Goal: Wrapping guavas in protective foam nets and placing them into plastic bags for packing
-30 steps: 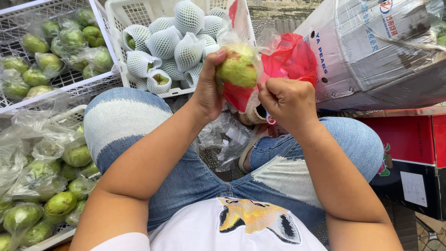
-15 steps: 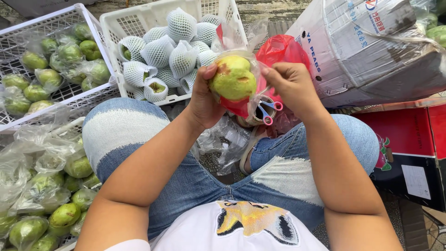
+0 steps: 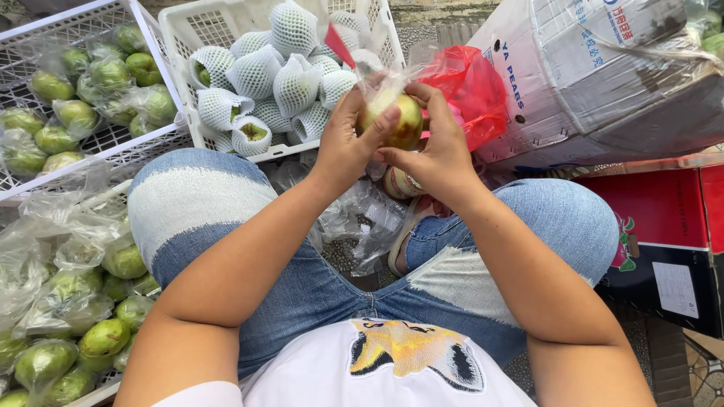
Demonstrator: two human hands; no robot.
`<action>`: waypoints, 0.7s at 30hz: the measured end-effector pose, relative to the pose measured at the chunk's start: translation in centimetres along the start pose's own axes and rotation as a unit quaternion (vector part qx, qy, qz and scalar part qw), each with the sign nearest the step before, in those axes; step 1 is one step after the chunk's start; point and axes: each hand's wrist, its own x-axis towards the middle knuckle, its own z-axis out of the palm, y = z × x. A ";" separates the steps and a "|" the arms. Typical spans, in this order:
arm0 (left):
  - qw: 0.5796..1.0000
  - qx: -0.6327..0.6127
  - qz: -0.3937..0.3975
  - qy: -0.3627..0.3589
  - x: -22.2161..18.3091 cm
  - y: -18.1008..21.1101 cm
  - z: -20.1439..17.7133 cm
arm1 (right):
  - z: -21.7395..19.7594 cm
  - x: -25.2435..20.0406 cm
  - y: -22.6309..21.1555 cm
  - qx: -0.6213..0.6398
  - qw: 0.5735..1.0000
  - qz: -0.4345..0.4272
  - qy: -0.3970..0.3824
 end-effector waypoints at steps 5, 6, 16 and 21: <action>0.993 0.036 0.109 0.040 0.6 -1.1 0.0 | 1.6 0.0 0.9 -0.004 0.999 -0.022 0.040; 0.996 -0.028 0.076 0.038 0.7 -1.7 -0.1 | 1.6 0.0 0.6 0.017 0.999 0.002 0.030; 0.891 -0.291 -0.246 0.247 3.5 -1.2 -1.7 | -0.2 1.0 -0.6 0.328 0.935 0.129 0.038; 0.910 -0.273 -0.200 0.241 5.1 -4.0 -3.5 | -3.4 2.5 -2.8 0.443 0.824 0.327 0.137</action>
